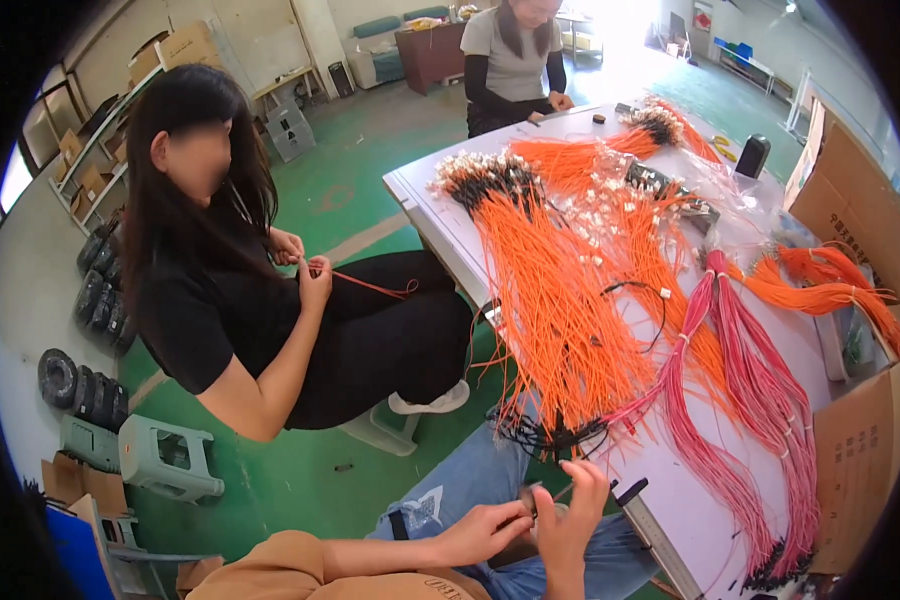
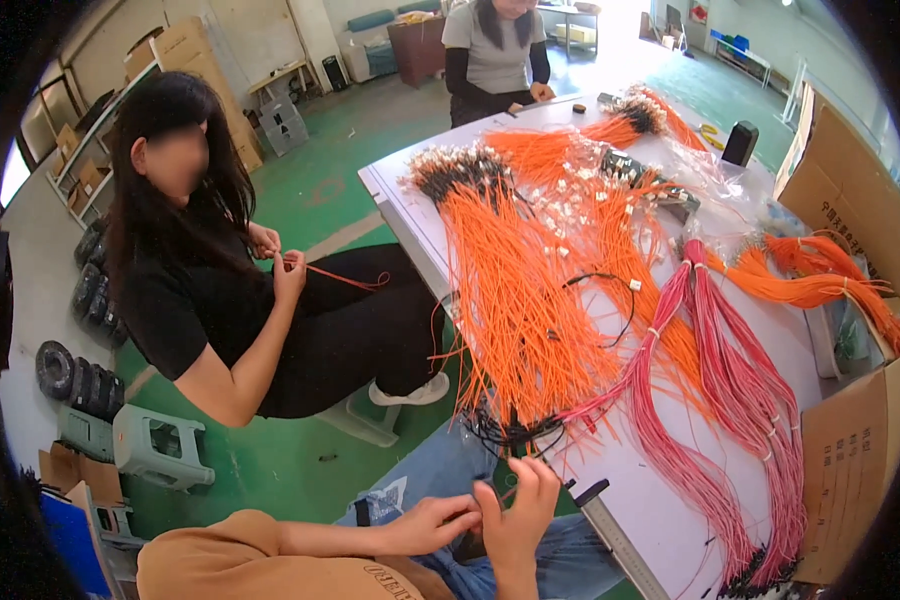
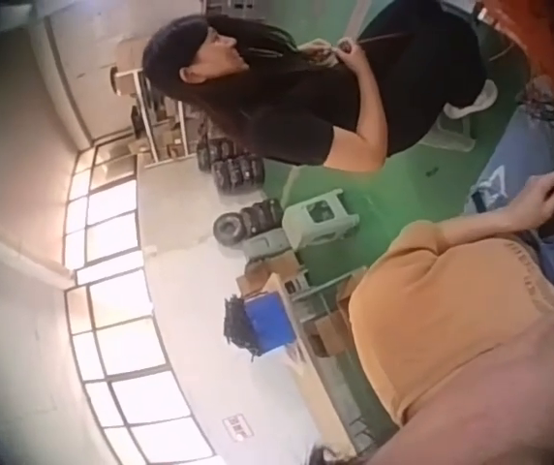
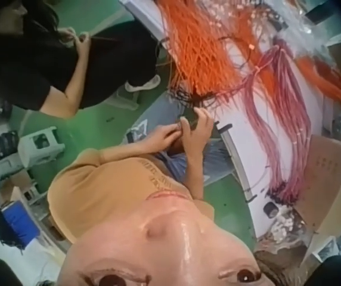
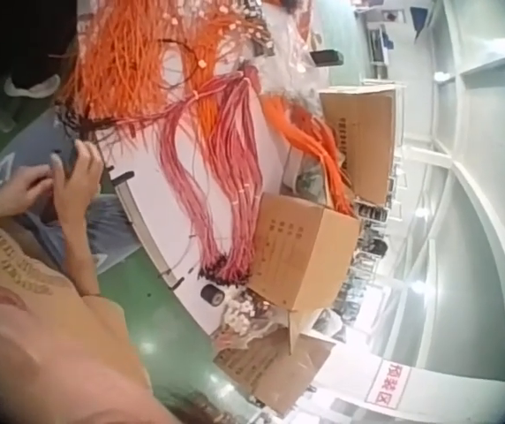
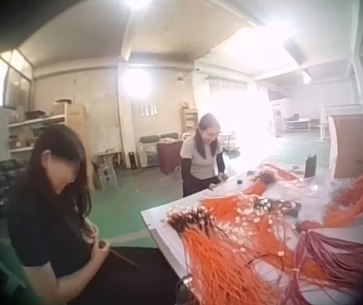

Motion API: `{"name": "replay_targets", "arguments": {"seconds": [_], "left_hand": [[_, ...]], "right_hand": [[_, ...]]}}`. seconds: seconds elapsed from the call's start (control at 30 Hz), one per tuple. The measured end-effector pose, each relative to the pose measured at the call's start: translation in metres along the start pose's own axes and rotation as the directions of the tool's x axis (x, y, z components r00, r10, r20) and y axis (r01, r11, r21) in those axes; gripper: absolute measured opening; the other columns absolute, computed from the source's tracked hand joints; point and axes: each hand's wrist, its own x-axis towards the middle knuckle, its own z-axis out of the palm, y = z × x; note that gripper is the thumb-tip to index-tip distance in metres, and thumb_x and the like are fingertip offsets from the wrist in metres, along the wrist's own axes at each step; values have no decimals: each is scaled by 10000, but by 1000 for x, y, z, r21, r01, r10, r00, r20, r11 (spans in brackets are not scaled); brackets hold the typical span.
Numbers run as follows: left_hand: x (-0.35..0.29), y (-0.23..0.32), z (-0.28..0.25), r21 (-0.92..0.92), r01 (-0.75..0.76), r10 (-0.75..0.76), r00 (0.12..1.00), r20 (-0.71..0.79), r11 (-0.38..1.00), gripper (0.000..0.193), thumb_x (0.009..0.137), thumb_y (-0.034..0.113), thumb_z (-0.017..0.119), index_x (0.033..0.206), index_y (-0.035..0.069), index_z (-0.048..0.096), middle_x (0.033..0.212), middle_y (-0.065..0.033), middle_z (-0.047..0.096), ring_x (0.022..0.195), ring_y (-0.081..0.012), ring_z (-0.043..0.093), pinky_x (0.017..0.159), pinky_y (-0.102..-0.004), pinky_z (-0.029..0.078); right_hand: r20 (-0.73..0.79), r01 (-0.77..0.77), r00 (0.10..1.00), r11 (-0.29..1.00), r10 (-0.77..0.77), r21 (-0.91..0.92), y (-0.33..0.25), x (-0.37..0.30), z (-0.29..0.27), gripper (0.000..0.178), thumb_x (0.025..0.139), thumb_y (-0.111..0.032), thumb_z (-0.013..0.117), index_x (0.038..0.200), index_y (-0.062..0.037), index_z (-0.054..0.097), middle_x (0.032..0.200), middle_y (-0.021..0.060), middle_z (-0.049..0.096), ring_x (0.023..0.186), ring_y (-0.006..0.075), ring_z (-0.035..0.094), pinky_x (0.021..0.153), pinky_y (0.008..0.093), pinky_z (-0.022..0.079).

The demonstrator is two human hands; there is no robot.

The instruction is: Measuring wires with a ruler and attaching connectors and tape to assemble wire harnesses.

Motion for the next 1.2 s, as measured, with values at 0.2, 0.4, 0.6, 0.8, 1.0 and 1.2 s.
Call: {"name": "replay_targets", "arguments": {"seconds": [0.2,0.4,0.6,0.8,1.0,1.2], "left_hand": [[2,7,-7,-368,338,-288,939,186,866,253,998,223,486,1066,20,621,760,44,527,712,-48,469,607,-222,391],[15,24,-22,-42,136,-135,990,40,990,172,947,166,566,974,6,621,766,-75,617,674,-135,584,603,-286,459],[2,17,2,178,-147,168,980,-110,973,121,905,127,586,946,20,624,814,-171,630,754,-359,620,653,-390,511],[10,24,-11,-197,347,-323,936,142,917,220,1006,198,475,1086,33,598,812,17,597,733,-46,509,635,-231,430],[15,21,-16,-203,286,-267,957,115,936,196,970,202,560,1007,25,635,780,12,620,692,-45,506,608,-231,428],[13,26,-7,282,-13,58,987,-149,959,152,901,165,612,976,37,645,771,-153,655,666,-299,649,561,-340,494]], "right_hand": [[213,-322,945,830,250,455,19,-50,-1,329,759,-67,652,1062,8,551,1058,175,566,971,337,549,877,398,432],[225,-129,970,980,93,151,35,-51,-3,256,701,-56,749,826,-13,530,847,152,583,806,356,568,711,411,457],[62,-42,997,998,45,-54,3,-2,-8,286,702,-159,781,840,-32,564,853,146,572,798,334,545,696,404,441],[-19,-200,979,968,205,150,16,-35,-13,388,741,-81,699,1099,-14,565,1106,173,559,983,330,548,855,413,433],[175,-107,981,984,81,141,30,-43,10,266,732,-69,714,942,-4,564,996,161,588,915,346,564,776,414,451],[146,-300,949,940,278,160,16,-22,-16,260,746,-147,752,886,-31,566,933,141,591,846,344,564,708,412,461]]}}
